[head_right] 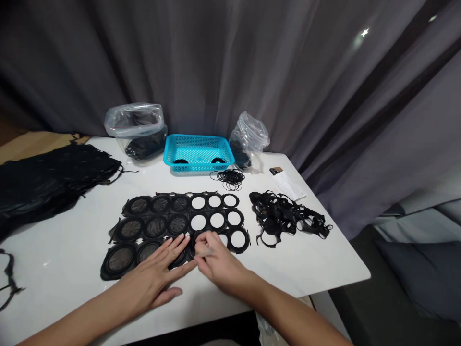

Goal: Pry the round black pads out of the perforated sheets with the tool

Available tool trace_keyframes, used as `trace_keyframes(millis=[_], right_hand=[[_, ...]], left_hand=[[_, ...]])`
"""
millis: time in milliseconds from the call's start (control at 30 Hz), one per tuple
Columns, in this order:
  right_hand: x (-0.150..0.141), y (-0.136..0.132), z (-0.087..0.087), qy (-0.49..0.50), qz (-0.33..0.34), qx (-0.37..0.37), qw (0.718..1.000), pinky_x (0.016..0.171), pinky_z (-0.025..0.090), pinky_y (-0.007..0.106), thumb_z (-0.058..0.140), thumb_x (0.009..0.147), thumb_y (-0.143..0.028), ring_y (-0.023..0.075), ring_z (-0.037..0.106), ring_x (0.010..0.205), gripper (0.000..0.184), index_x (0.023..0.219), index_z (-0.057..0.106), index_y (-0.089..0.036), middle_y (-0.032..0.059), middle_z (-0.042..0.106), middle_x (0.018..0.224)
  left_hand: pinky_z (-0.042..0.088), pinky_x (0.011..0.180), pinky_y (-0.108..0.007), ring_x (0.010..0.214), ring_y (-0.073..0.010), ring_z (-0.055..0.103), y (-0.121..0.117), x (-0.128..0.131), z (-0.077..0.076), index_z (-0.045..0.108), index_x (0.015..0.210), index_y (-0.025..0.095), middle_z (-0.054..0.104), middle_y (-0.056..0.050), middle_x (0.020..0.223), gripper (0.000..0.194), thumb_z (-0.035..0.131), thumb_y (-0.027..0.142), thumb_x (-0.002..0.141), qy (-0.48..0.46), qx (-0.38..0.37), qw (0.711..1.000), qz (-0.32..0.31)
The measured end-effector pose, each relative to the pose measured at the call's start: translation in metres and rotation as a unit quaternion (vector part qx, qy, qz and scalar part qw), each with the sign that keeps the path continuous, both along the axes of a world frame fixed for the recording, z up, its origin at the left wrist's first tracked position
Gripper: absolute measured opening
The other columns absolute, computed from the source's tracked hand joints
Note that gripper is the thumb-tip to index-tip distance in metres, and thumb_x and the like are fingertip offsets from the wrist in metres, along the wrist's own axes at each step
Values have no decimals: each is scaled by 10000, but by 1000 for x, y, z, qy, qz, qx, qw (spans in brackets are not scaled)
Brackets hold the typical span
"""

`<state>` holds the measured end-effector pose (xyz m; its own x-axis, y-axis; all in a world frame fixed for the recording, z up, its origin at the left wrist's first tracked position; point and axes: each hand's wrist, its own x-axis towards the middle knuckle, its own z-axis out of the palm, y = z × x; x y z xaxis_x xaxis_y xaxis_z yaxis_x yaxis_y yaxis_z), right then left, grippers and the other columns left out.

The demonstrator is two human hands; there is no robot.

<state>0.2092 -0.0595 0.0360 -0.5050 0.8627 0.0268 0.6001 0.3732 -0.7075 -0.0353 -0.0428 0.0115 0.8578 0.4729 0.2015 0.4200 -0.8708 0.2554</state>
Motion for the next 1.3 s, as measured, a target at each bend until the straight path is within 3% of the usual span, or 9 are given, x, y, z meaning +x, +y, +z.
trace_keyframes(millis=[167,433,600,700,833,933,1033,1167,1300], right_hand=[[-10,-8,-19,-71,-39,45,996,957,495,441,492,904,-80,289,483,1189,179,985,567,-221,132,532,1259],[5,12,5,17,-53,-5,998,942,496,364,453,1001,-167,208,577,1048,141,1068,566,-219,76,592,1117],[1,2,-11,-51,0,75,996,931,495,375,485,947,-100,244,522,1117,156,1011,574,-212,106,574,1209],[-3,2,-16,-64,-19,95,993,920,490,378,470,932,-84,252,526,1104,188,999,579,-221,106,590,1195],[21,21,0,37,-185,123,974,869,488,348,399,1002,-203,218,589,967,183,1016,580,-223,84,636,1033],[74,35,12,26,-401,158,902,740,481,341,391,988,-351,221,599,773,256,963,597,-200,78,656,864],[141,38,10,-81,-538,148,826,651,447,376,442,876,-456,241,536,606,308,805,594,-197,60,593,623],[199,26,3,-159,-566,155,794,770,453,476,457,758,-485,306,564,721,288,599,483,-247,122,595,630],[190,14,19,-127,-530,223,808,790,450,450,497,780,-477,274,558,737,292,662,558,-218,117,633,752]], left_hand=[[319,1150,-584,1483,-426,229,-1,2,3,439,1496,327,-31,-91,1678,670,710,298,884,-14,-3,1000,16],[313,1156,-583,1499,-409,197,-2,1,-4,394,1520,364,3,-73,1685,729,725,305,873,0,-2,1000,15],[320,1152,-583,1492,-413,217,-2,1,-3,373,1534,356,-37,-85,1680,742,715,283,879,-1,0,1000,17],[327,1149,-580,1486,-416,230,-1,1,-1,390,1526,353,-11,-80,1680,719,709,295,885,-10,-1,1000,14],[321,1147,-590,1480,-431,232,-1,0,-1,386,1527,367,-39,-82,1677,717,712,308,891,-7,8,1000,14],[322,1150,-583,1478,-432,237,0,0,-1,407,1517,365,-30,-79,1679,678,700,328,907,-12,8,1000,14],[327,1150,-577,1479,-426,242,-1,0,-1,405,1520,357,-4,-79,1681,656,681,350,925,-17,9,1000,14],[338,1149,-563,1468,-413,279,-3,-4,5,404,1521,348,37,-96,1677,648,675,349,933,-14,12,1000,6],[356,1159,-506,1440,-347,377,-8,-18,10,413,1521,324,243,-99,1643,603,632,401,964,-6,29,1000,9]])
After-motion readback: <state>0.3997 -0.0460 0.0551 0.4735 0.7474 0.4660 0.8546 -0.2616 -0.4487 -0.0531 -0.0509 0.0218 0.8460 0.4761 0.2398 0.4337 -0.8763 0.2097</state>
